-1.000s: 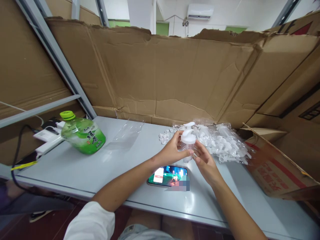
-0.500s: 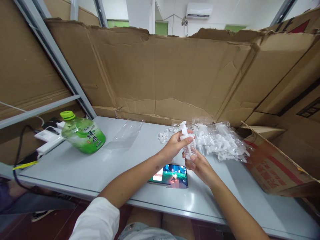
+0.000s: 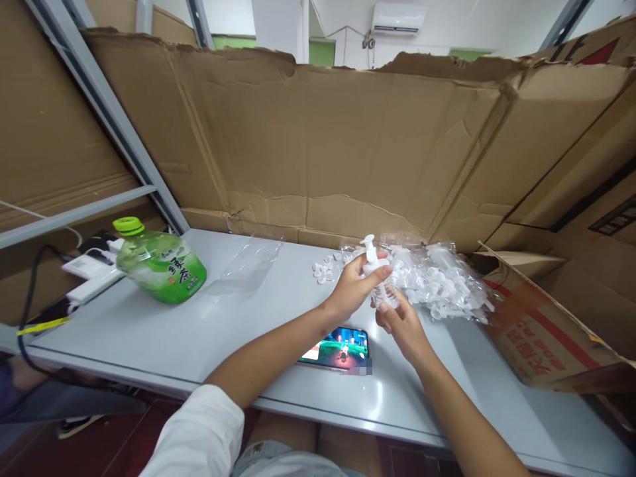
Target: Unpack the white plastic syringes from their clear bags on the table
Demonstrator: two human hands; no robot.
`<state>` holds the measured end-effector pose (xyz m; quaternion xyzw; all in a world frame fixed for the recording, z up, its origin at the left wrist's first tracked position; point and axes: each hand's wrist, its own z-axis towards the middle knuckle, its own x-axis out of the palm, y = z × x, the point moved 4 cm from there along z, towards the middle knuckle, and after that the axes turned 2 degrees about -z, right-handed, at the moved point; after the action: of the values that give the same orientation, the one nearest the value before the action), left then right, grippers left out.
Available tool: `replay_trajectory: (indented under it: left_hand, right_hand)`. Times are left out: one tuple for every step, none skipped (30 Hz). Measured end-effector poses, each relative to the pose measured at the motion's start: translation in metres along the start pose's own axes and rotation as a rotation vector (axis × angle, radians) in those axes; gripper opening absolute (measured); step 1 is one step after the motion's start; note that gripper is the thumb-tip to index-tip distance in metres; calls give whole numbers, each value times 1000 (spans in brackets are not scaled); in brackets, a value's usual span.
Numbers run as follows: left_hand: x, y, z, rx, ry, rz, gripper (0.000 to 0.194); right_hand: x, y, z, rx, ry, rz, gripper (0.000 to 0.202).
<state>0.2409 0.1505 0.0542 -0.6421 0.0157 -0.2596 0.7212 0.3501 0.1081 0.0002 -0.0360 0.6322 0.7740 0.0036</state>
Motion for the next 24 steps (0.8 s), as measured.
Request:
replay_trajectory:
  left_hand:
    - [0,-2,1,4,0,-6,46]
    - [-2,-5,2,23,-15,-15,46]
    - [-4,-9,4,54,-44,-26,45]
    - [-8,-14,6,94,-78,-36,43]
    - [-13,-18,8,138,-108,-41,41]
    - [-18,-24,11,178,-129,-40,40]
    - [-24,-29,14,208,-142,-30,39]
    - [-30,-34,17,228,-150,-13,37]
    - [-37,-39,20,241,-159,6,36]
    - [-44,-45,22,254,-176,20,34]
    - [-52,-51,24,267,-196,24,34]
    - [-60,-57,26,280,-217,21,34]
    - [-68,-64,27,288,-235,14,34]
    - [-75,-70,28,292,-243,11,36]
    - [-82,-75,28,289,-246,16,38]
    - [-89,-79,29,276,-241,31,40]
    - [-95,-82,30,260,-235,56,42]
    - [-102,-83,31,242,-232,92,43]
    - [-108,-82,32,221,-235,136,43]
    - [-115,-80,33,193,-243,188,43]
    - [-123,-76,34,160,-250,250,43]
    - [-130,-71,35,121,-257,321,42]
    - [-137,-65,36,79,-266,398,42]
    - [-144,-59,36,40,-275,478,41]
  right_hand:
    - [0,-1,0,13,32,31,31]
    - [-1,-1,0,20,51,45,30]
    - [-1,-1,0,25,58,45,29]
    - [-2,-1,0,28,53,38,30]
    - [-2,-1,0,31,45,29,31]
    - [-1,0,0,36,42,23,34]
    - [-1,1,0,38,42,22,36]
    - [0,3,0,40,47,23,38]
    - [1,4,-1,44,52,24,40]
    - [1,5,-1,53,56,18,40]
    - [2,6,-1,70,64,7,40]
    - [3,6,-1,91,75,-3,40]
    - [4,5,-2,113,91,-11,40]
    - [5,4,-2,135,109,-17,40]
    - [6,3,-2,152,125,-20,40]
    - [6,2,-3,162,135,-20,41]
    - [6,2,-3,164,139,-18,40]
    - [5,1,-3,163,140,-15,40]
    - [4,1,-3,162,137,-9,40]
    - [3,0,-3,161,131,2,40]
    - [2,0,-3,164,124,14,39]
    - [1,-1,-3,170,120,26,40]
    - [0,-1,-2,180,114,34,40]
    - [-1,-2,-2,191,108,37,40]
